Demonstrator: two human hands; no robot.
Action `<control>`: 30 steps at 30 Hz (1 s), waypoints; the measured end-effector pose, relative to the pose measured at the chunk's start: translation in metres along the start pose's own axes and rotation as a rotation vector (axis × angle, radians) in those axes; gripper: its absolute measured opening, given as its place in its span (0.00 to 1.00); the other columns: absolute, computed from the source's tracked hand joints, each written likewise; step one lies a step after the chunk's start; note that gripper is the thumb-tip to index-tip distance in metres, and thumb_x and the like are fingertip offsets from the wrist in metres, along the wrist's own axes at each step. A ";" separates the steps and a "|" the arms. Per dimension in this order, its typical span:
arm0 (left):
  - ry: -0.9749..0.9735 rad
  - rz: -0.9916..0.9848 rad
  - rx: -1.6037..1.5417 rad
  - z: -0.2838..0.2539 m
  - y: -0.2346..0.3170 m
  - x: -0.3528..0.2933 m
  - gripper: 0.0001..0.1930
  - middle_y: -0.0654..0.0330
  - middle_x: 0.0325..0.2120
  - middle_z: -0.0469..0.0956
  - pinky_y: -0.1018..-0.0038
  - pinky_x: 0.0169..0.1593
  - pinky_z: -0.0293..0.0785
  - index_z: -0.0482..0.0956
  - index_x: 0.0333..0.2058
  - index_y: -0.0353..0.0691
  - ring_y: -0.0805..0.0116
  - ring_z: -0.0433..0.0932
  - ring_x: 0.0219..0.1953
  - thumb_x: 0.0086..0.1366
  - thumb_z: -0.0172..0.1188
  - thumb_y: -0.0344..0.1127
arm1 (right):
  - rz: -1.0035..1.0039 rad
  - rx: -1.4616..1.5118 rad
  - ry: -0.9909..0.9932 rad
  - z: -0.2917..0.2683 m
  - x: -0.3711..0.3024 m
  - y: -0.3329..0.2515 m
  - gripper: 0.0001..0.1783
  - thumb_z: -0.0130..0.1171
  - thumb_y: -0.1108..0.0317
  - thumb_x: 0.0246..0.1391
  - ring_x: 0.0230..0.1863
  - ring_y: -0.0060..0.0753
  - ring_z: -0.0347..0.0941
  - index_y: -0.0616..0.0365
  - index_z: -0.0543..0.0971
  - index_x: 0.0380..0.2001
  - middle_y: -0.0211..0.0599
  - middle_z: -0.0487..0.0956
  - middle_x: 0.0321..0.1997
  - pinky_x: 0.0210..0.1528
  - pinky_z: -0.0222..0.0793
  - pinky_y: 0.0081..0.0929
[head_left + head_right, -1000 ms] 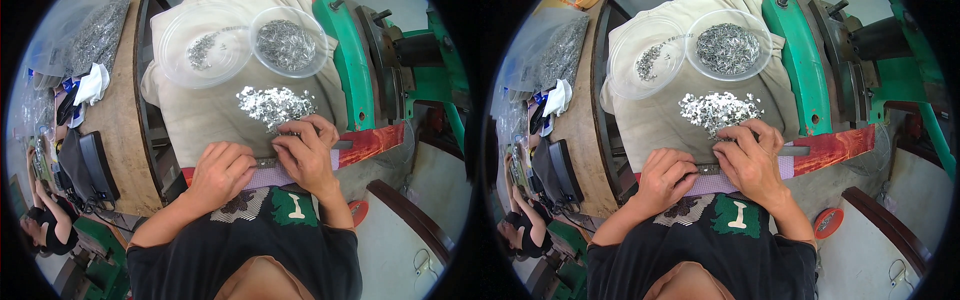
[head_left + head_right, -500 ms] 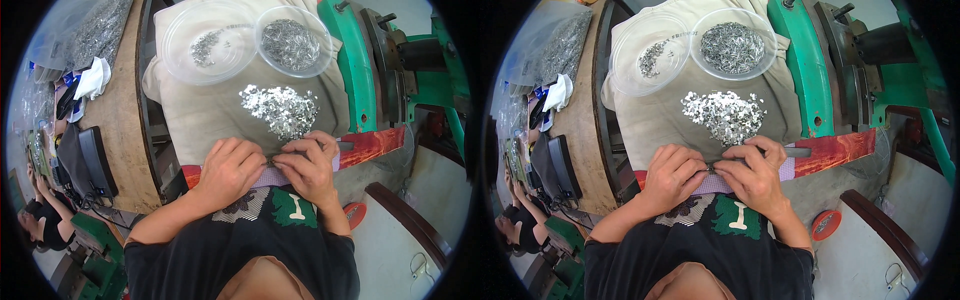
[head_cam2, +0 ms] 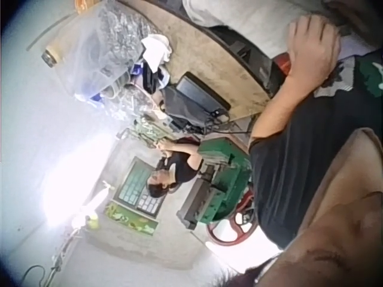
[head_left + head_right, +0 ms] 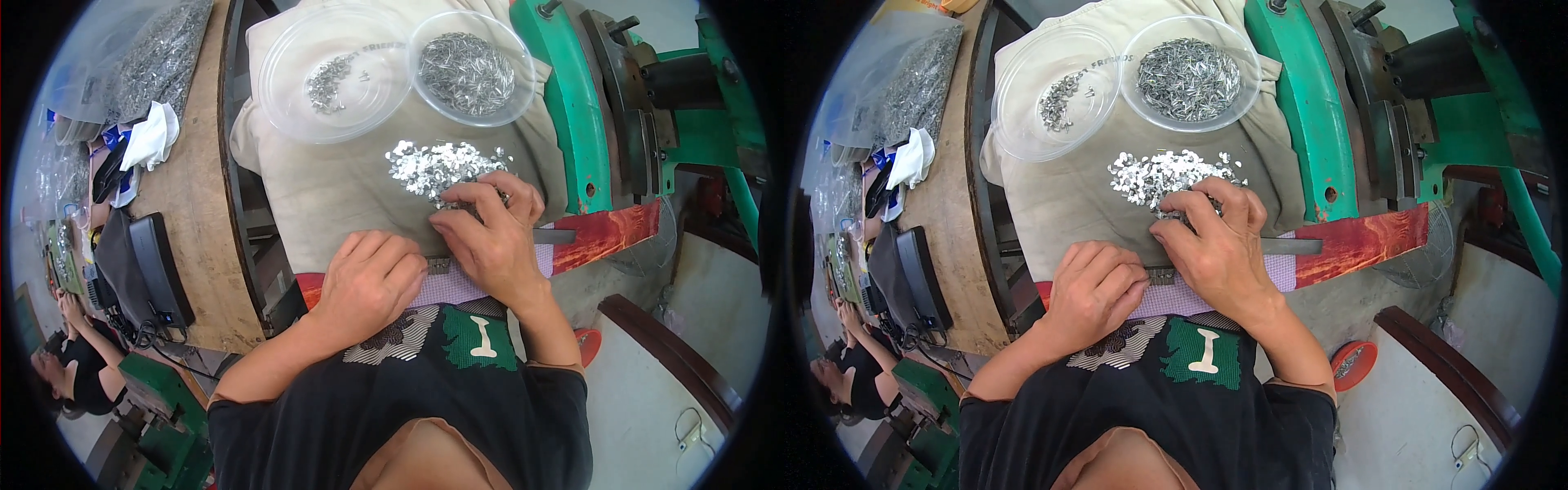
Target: The person removes a metal piece from a press machine, places it on the workstation, and inserts small metal plates into a grooved strip by hand. Afterward, the person handles and sorts small metal components using plastic bowls.
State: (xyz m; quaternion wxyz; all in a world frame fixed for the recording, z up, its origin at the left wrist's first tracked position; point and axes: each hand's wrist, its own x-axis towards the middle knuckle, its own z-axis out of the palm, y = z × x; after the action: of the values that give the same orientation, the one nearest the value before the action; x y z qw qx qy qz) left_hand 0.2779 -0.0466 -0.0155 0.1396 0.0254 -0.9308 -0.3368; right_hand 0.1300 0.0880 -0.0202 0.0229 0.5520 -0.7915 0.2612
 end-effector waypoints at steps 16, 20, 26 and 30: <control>-0.067 -0.042 -0.058 -0.005 -0.003 -0.004 0.12 0.60 0.37 0.76 0.66 0.45 0.69 0.77 0.35 0.39 0.60 0.75 0.40 0.52 0.68 0.31 | 0.061 0.154 -0.074 -0.004 0.002 0.000 0.08 0.71 0.67 0.38 0.55 0.39 0.64 0.47 0.83 0.26 0.21 0.78 0.45 0.57 0.49 0.43; -0.072 -0.023 -0.063 -0.006 -0.004 -0.006 0.13 0.60 0.38 0.76 0.65 0.45 0.68 0.77 0.35 0.39 0.60 0.75 0.40 0.51 0.68 0.32 | 0.093 0.083 -0.076 -0.010 0.003 -0.006 0.08 0.71 0.67 0.38 0.56 0.40 0.64 0.47 0.83 0.25 0.21 0.77 0.46 0.57 0.48 0.44; -0.054 -0.069 -0.061 -0.013 -0.006 -0.009 0.14 0.60 0.38 0.77 0.65 0.44 0.68 0.77 0.34 0.39 0.59 0.76 0.40 0.48 0.71 0.31 | 0.135 0.038 -0.096 -0.014 0.003 -0.011 0.07 0.69 0.68 0.38 0.56 0.41 0.63 0.48 0.83 0.26 0.22 0.77 0.46 0.57 0.49 0.45; -0.048 -0.056 -0.052 -0.013 -0.006 -0.009 0.14 0.60 0.37 0.79 0.65 0.43 0.69 0.78 0.33 0.40 0.59 0.77 0.40 0.47 0.72 0.31 | 0.129 0.040 -0.080 -0.014 0.000 -0.010 0.09 0.70 0.69 0.36 0.55 0.41 0.65 0.47 0.83 0.26 0.22 0.78 0.44 0.57 0.49 0.43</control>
State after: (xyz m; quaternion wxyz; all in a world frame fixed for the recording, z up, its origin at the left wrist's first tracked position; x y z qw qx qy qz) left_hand 0.2900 -0.0577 -0.0121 0.1082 0.0398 -0.9237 -0.3653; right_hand 0.1353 0.0918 -0.0040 -0.0368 0.5103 -0.8204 0.2555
